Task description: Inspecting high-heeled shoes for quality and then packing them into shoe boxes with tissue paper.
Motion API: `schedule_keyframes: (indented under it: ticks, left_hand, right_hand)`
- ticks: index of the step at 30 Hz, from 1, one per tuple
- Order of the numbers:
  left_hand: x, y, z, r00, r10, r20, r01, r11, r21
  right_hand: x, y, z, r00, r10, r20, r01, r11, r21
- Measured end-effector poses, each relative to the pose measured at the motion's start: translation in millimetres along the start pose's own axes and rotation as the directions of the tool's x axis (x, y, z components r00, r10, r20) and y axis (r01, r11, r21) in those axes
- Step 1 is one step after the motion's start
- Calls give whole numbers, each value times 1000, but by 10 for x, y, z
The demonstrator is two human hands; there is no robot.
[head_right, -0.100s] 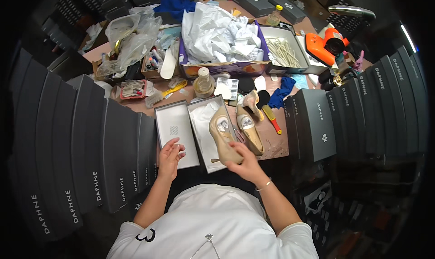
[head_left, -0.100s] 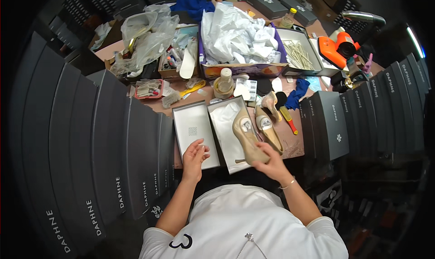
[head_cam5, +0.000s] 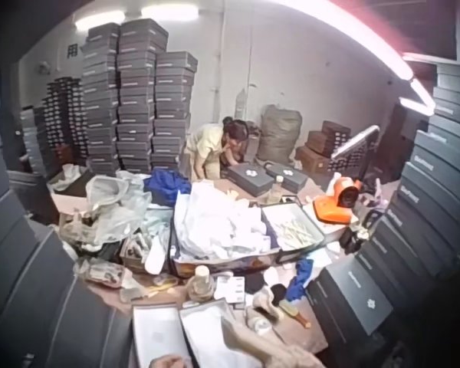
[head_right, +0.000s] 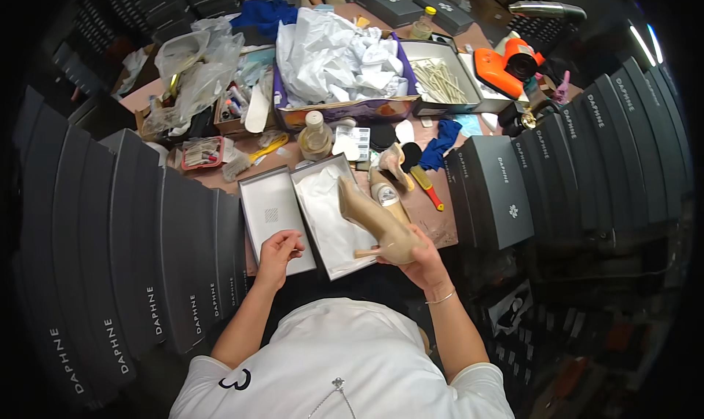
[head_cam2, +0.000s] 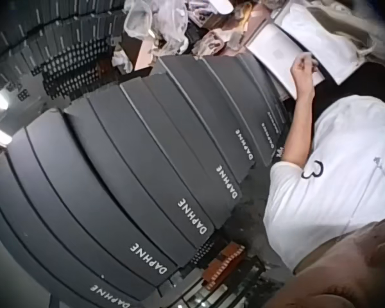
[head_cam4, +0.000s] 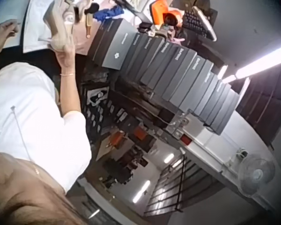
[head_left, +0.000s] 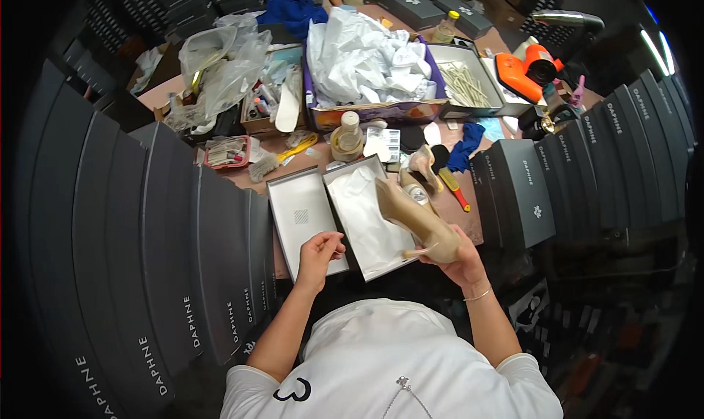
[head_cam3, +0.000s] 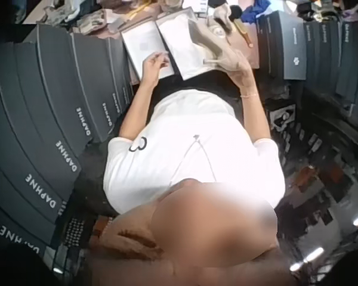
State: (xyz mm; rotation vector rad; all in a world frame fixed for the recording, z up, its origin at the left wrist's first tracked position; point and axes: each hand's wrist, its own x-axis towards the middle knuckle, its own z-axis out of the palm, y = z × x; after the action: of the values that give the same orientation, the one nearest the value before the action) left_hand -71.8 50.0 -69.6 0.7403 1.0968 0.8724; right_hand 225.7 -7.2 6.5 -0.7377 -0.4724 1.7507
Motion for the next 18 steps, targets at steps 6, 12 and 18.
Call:
schedule_keyframes:
  ticks: [6,12,18]
  left_hand:
    - [416,-336,599,820,-2,572,-506,464,727]
    - [520,-896,856,910,-148,388,-395,-25,918]
    - [731,-1142,945,941,-114,319,-333,-134,933]
  right_hand:
    - [-257,234,-304,990,-118,-74,135,945,298]
    - [-197,208,-409,987,-158,7,132,848,513]
    - [-62,-124,-710,1000,-25,-16,29,803,595]
